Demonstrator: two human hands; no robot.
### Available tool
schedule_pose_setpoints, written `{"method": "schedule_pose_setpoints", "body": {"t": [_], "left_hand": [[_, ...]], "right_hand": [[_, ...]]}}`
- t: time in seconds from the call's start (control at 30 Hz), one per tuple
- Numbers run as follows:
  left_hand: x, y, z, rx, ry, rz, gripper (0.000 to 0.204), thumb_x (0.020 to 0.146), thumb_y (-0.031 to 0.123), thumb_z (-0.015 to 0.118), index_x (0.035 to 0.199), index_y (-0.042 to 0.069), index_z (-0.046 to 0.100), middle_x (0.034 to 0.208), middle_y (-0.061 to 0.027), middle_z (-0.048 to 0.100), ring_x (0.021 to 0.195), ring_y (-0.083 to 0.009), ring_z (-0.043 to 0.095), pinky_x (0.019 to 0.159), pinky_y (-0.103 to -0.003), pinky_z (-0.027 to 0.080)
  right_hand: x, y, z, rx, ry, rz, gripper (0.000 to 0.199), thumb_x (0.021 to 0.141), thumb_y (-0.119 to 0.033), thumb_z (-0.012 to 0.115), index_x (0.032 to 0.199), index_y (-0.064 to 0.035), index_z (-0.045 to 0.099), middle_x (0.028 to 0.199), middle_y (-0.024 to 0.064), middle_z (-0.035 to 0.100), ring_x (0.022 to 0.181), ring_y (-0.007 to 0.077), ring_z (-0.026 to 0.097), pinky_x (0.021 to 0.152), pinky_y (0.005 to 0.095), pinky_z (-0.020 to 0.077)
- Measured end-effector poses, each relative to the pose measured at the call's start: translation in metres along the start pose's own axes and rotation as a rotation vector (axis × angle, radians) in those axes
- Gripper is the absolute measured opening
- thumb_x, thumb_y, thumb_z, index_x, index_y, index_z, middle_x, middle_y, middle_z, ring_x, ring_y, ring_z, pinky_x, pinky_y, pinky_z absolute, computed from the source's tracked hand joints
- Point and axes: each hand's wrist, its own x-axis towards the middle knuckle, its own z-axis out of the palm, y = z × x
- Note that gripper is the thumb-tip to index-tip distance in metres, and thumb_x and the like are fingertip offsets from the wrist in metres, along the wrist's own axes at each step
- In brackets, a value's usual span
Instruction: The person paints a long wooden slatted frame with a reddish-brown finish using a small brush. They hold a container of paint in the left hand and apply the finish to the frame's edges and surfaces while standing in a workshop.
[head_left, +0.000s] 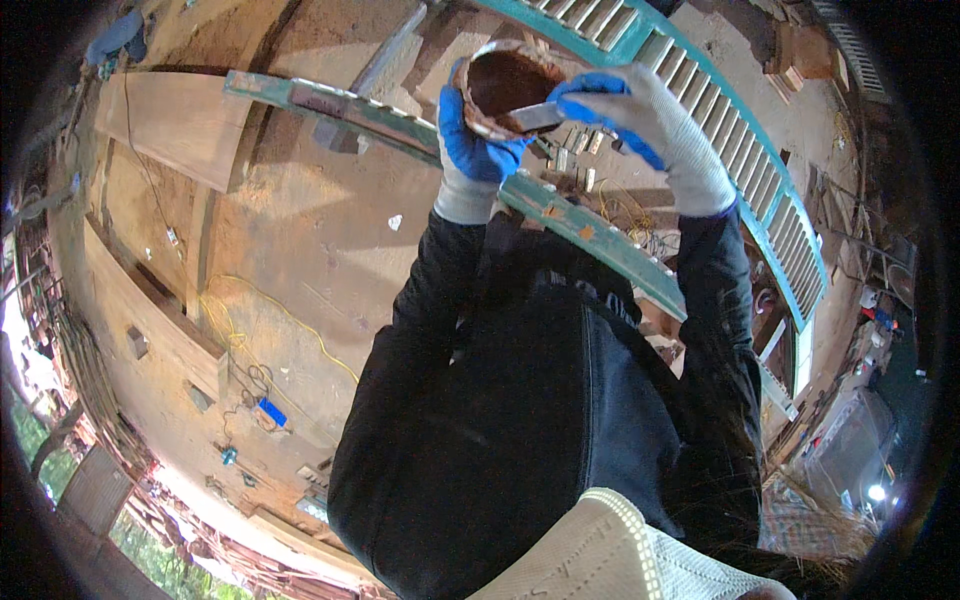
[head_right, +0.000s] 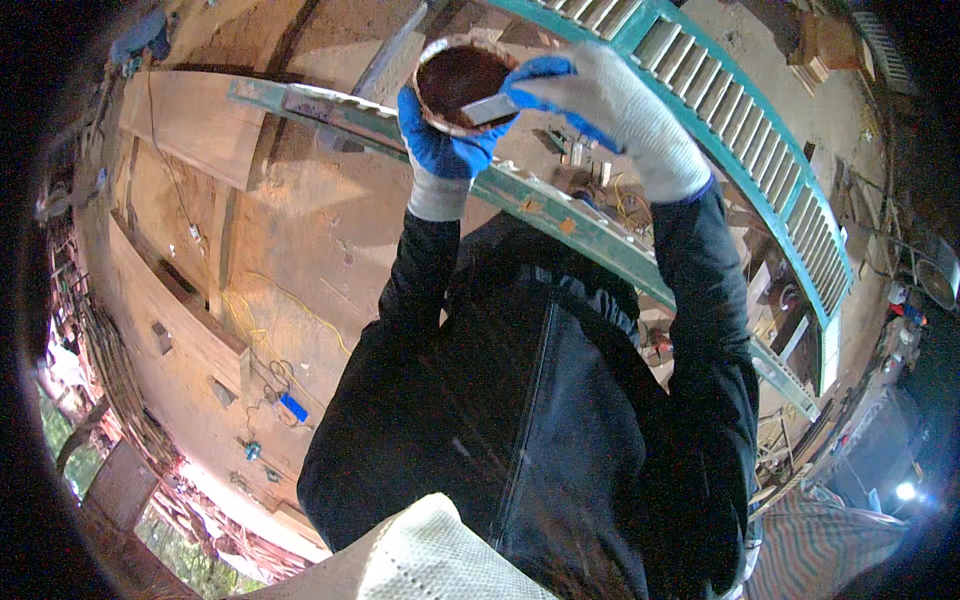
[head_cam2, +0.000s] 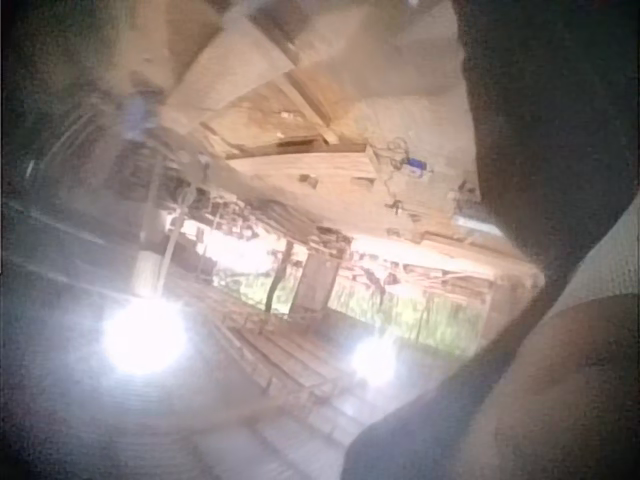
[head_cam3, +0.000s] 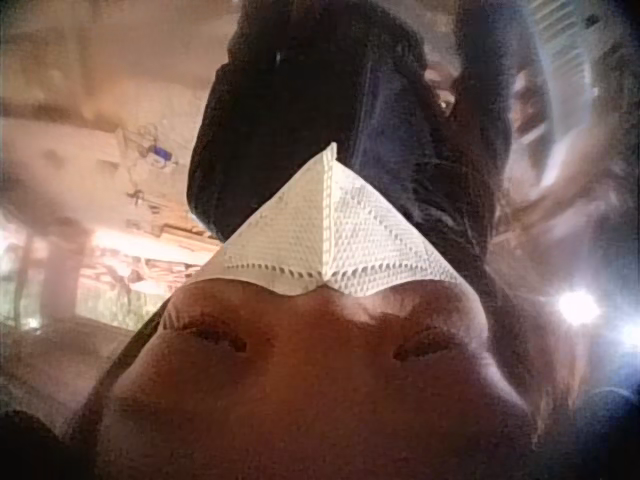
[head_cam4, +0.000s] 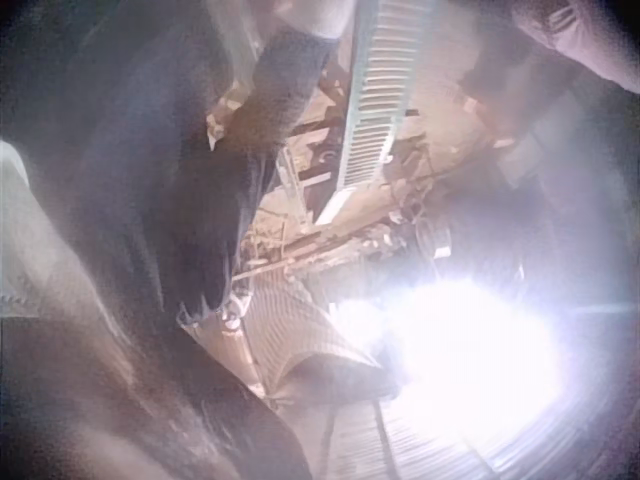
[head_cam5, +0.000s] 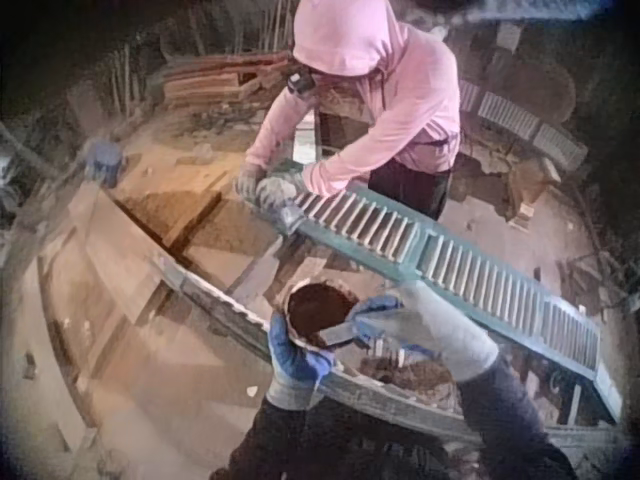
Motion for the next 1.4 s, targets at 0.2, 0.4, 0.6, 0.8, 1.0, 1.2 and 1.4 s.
{"method": "schedule_pose_setpoints", "body": {"t": [0.2, 0.4, 0.6, 0.8, 1.0, 1.2, 1.4], "left_hand": [[0.002, 0.003, -0.006, -0.121, -0.087, -0.037, 0.07, 0.099, 0.063, 0.053, 0.152, 0.018, 0.045, 0.151, -0.0113, 0.051, 0.139, -0.0358, 0.049, 0.115, -0.059, 0.042], [-0.005, 0.004, 0.004, -0.05, -0.015, 0.049, 0.068, 0.098, 0.06, 0.055, 0.149, 0.015, 0.049, 0.15, -0.0127, 0.053, 0.139, -0.0372, 0.05, 0.115, -0.06, 0.042], [0.0, 0.001, 0.0, -0.37, -0.03, 0.012, 0.069, 0.098, 0.058, 0.056, 0.147, 0.011, 0.052, 0.149, -0.0148, 0.055, 0.138, -0.0378, 0.052, 0.117, -0.056, 0.041], [0.0, 0.004, 0.008, -0.429, -0.096, 0.017, 0.069, 0.095, 0.056, 0.062, 0.147, 0.012, 0.053, 0.149, -0.0148, 0.055, 0.137, -0.0378, 0.052, 0.116, -0.059, 0.041], [0.004, 0.002, -0.003, -0.408, -0.152, 0.014, 0.066, 0.096, 0.056, 0.061, 0.146, 0.015, 0.054, 0.148, -0.0133, 0.057, 0.136, -0.0372, 0.053, 0.114, -0.06, 0.043], [0.003, 0.001, 0.001, -0.357, -0.106, 0.055, 0.064, 0.095, 0.057, 0.062, 0.144, 0.016, 0.057, 0.147, -0.0126, 0.058, 0.136, -0.0363, 0.054, 0.113, -0.059, 0.044], [0.005, 0.003, 0.002, -0.388, -0.135, 0.037, 0.064, 0.095, 0.058, 0.063, 0.143, 0.016, 0.057, 0.147, -0.0125, 0.058, 0.135, -0.0365, 0.054, 0.112, -0.06, 0.046]], "right_hand": [[-0.007, 0.04, -0.006, 0.45, -0.085, 0.03, 0.039, 0.094, -0.035, 0.076, 0.121, -0.0063, 0.073, 0.102, 0.0045, 0.072, 0.083, 0.0108, 0.071, 0.075, 0.0223, 0.0596], [-0.046, 0.013, -0.006, 0.511, -0.186, 0.346, 0.032, 0.101, -0.028, 0.066, 0.124, -0.0069, 0.073, 0.09, -0.0006, 0.072, 0.064, -0.0011, 0.053, 0.053, 0.0137, 0.0402], [-0.107, 0.039, 0.058, 0.354, -0.031, 0.068, 0.029, 0.102, -0.006, 0.058, 0.13, -0.0026, 0.065, 0.109, 0.0076, 0.07, 0.088, 0.0131, 0.066, 0.076, 0.029, 0.0573], [-0.126, 0.075, 0.084, -0.323, 0.093, -0.214, 0.059, 0.081, -0.001, 0.069, 0.135, -0.0213, 0.066, 0.099, 0.0108, 0.065, 0.086, 0.0343, 0.068, 0.077, 0.0448, 0.0566], [-0.128, 0.08, 0.086, -0.642, 0.091, -0.38, 0.056, 0.082, -0.006, 0.069, 0.133, -0.0298, 0.069, 0.097, 0.0055, 0.063, 0.08, 0.0262, 0.065, 0.071, 0.0409, 0.0539], [-0.126, 0.077, 0.087, -0.668, 0.101, -0.383, 0.052, 0.081, -0.014, 0.074, 0.13, -0.033, 0.071, 0.099, 0.0048, 0.062, 0.082, 0.0249, 0.065, 0.07, 0.0394, 0.0531], [-0.127, 0.077, 0.089, -0.723, 0.15, -0.424, 0.027, 0.085, -0.024, 0.079, 0.112, -0.0259, 0.077, 0.098, 0.0058, 0.063, 0.08, 0.0257, 0.064, 0.068, 0.0393, 0.0516]]}}
